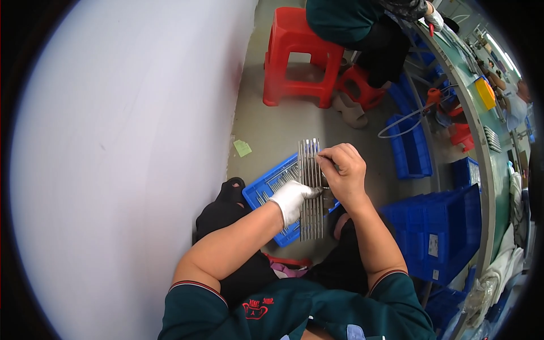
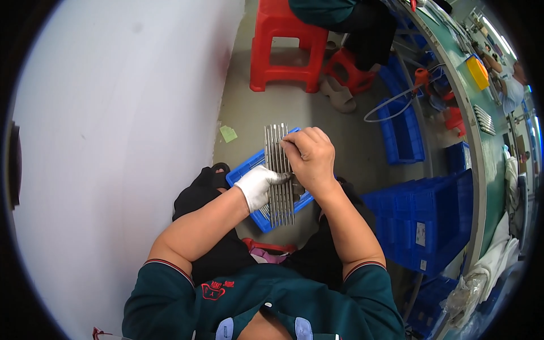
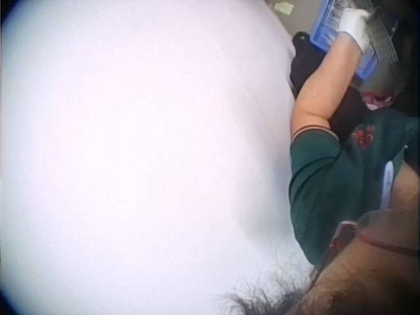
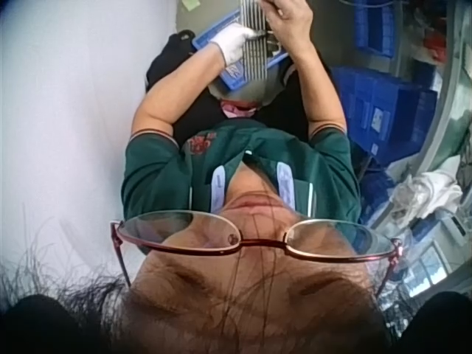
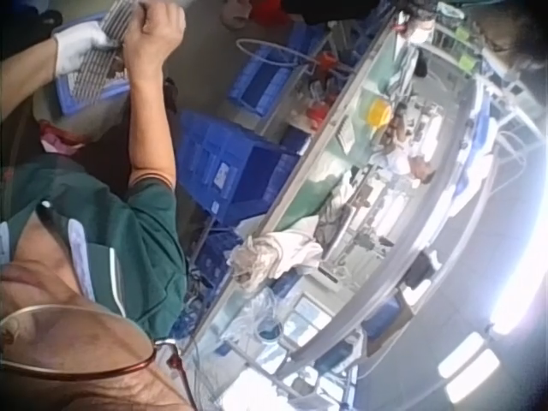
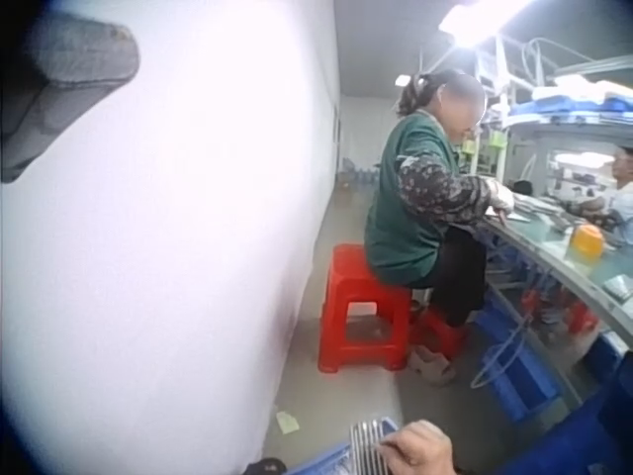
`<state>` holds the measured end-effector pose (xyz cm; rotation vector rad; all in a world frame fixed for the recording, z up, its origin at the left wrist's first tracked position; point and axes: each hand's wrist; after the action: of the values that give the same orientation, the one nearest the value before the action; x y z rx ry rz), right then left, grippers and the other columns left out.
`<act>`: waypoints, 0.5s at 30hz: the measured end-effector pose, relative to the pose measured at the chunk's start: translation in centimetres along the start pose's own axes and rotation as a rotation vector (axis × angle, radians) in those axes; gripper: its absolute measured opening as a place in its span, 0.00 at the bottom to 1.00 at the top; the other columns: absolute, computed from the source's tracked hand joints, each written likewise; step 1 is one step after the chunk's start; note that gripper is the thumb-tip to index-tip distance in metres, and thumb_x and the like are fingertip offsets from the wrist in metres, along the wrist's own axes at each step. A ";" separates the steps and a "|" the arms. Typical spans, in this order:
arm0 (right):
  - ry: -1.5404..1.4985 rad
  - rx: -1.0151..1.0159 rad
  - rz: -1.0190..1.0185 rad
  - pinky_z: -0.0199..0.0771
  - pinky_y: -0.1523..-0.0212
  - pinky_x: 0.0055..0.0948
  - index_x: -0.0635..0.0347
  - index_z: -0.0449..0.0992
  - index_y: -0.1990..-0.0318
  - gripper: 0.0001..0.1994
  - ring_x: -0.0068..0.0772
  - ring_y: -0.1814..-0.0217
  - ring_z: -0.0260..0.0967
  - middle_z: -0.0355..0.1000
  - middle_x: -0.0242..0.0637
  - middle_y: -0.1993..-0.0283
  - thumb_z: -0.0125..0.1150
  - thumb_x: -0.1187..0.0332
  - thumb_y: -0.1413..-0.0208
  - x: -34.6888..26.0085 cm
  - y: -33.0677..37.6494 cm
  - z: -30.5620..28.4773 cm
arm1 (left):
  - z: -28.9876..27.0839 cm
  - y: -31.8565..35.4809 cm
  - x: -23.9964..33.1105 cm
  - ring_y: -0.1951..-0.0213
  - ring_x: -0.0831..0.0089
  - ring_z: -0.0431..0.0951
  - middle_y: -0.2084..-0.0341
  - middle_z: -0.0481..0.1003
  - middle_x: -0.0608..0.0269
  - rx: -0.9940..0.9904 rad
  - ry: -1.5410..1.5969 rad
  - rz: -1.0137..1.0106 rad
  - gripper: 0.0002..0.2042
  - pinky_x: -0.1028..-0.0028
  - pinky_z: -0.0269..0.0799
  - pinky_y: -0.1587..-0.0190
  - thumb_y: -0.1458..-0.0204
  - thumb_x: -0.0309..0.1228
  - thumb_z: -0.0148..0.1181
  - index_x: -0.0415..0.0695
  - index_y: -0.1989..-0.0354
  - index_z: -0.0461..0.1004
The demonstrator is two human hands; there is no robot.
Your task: Inspecting and organizing thin metal rods from a blue plastic crate in a workshop.
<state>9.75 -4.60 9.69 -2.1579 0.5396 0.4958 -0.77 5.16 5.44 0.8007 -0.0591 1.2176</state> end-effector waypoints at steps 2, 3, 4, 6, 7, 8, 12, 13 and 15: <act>0.042 -0.001 -0.034 0.64 0.71 0.34 0.59 0.75 0.76 0.05 0.38 0.74 0.65 0.67 0.35 0.78 0.65 0.76 0.62 -0.3 0.0 -0.1 | 0.0 0.0 -0.1 0.67 0.60 0.80 0.70 0.77 0.55 0.014 -0.003 0.012 0.10 0.62 0.76 0.64 0.51 0.18 0.53 0.37 0.60 0.74; 0.121 -0.029 -0.122 0.65 0.71 0.33 0.59 0.75 0.75 0.05 0.38 0.73 0.66 0.69 0.35 0.76 0.65 0.76 0.62 -0.9 -0.2 -0.3 | 0.0 -0.1 -0.2 0.68 0.59 0.80 0.70 0.77 0.54 0.055 -0.045 0.031 0.10 0.61 0.77 0.64 0.51 0.18 0.53 0.36 0.60 0.74; 0.199 -0.056 -0.210 0.66 0.71 0.33 0.59 0.76 0.74 0.06 0.37 0.71 0.66 0.70 0.34 0.75 0.66 0.77 0.63 -1.3 -0.2 -0.4 | 0.0 -0.1 -0.2 0.69 0.58 0.80 0.70 0.77 0.54 0.096 -0.087 0.050 0.10 0.61 0.77 0.64 0.51 0.18 0.54 0.36 0.60 0.74; 0.207 -0.054 -0.208 0.66 0.70 0.34 0.58 0.76 0.75 0.06 0.36 0.70 0.66 0.70 0.34 0.74 0.66 0.75 0.65 -0.9 0.0 -0.1 | -0.5 -0.6 -0.5 0.66 0.60 0.80 0.67 0.77 0.55 0.070 -0.111 0.056 0.11 0.62 0.77 0.61 0.49 0.19 0.53 0.36 0.57 0.72; 0.187 -0.071 -0.163 0.66 0.70 0.33 0.58 0.76 0.75 0.06 0.37 0.70 0.66 0.70 0.34 0.74 0.67 0.75 0.65 -0.2 0.1 0.1 | -0.7 -0.7 -0.6 0.63 0.62 0.80 0.64 0.77 0.55 0.042 -0.135 0.060 0.12 0.63 0.77 0.59 0.47 0.19 0.51 0.36 0.54 0.70; 0.167 -0.087 -0.117 0.67 0.70 0.33 0.58 0.76 0.75 0.06 0.37 0.71 0.67 0.70 0.34 0.74 0.67 0.75 0.65 0.2 0.2 0.2 | -0.9 -0.9 -0.7 0.63 0.62 0.80 0.64 0.77 0.55 0.038 -0.138 0.057 0.12 0.63 0.77 0.59 0.47 0.19 0.51 0.36 0.54 0.70; 0.080 -0.033 -0.122 0.67 0.71 0.31 0.60 0.76 0.75 0.05 0.36 0.71 0.67 0.70 0.34 0.75 0.66 0.77 0.63 -0.5 -0.2 -0.3 | 0.0 0.0 0.0 0.67 0.58 0.80 0.69 0.77 0.53 0.009 0.016 0.001 0.10 0.60 0.77 0.63 0.51 0.18 0.54 0.35 0.60 0.73; 0.034 -0.002 -0.103 0.67 0.71 0.31 0.61 0.76 0.75 0.05 0.35 0.72 0.67 0.71 0.35 0.75 0.65 0.78 0.63 -0.8 -0.3 -0.6 | 0.1 0.1 0.0 0.66 0.58 0.80 0.68 0.77 0.52 0.029 0.012 0.013 0.10 0.60 0.77 0.62 0.51 0.17 0.53 0.35 0.59 0.73; 0.003 0.005 -0.082 0.66 0.71 0.30 0.62 0.76 0.74 0.05 0.34 0.72 0.67 0.71 0.35 0.75 0.65 0.79 0.61 -0.8 -0.4 -0.8 | 0.1 0.1 0.2 0.66 0.58 0.79 0.68 0.77 0.52 0.016 0.028 0.005 0.10 0.60 0.77 0.62 0.51 0.17 0.53 0.35 0.59 0.73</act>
<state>9.39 -4.84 10.77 -2.1669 0.4511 0.4457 -0.72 5.25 5.65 0.7974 -0.0284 1.2357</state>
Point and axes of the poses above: each hand's wrist, its own y-axis away from the middle knuckle, its own z-axis out of the palm, x = y × z
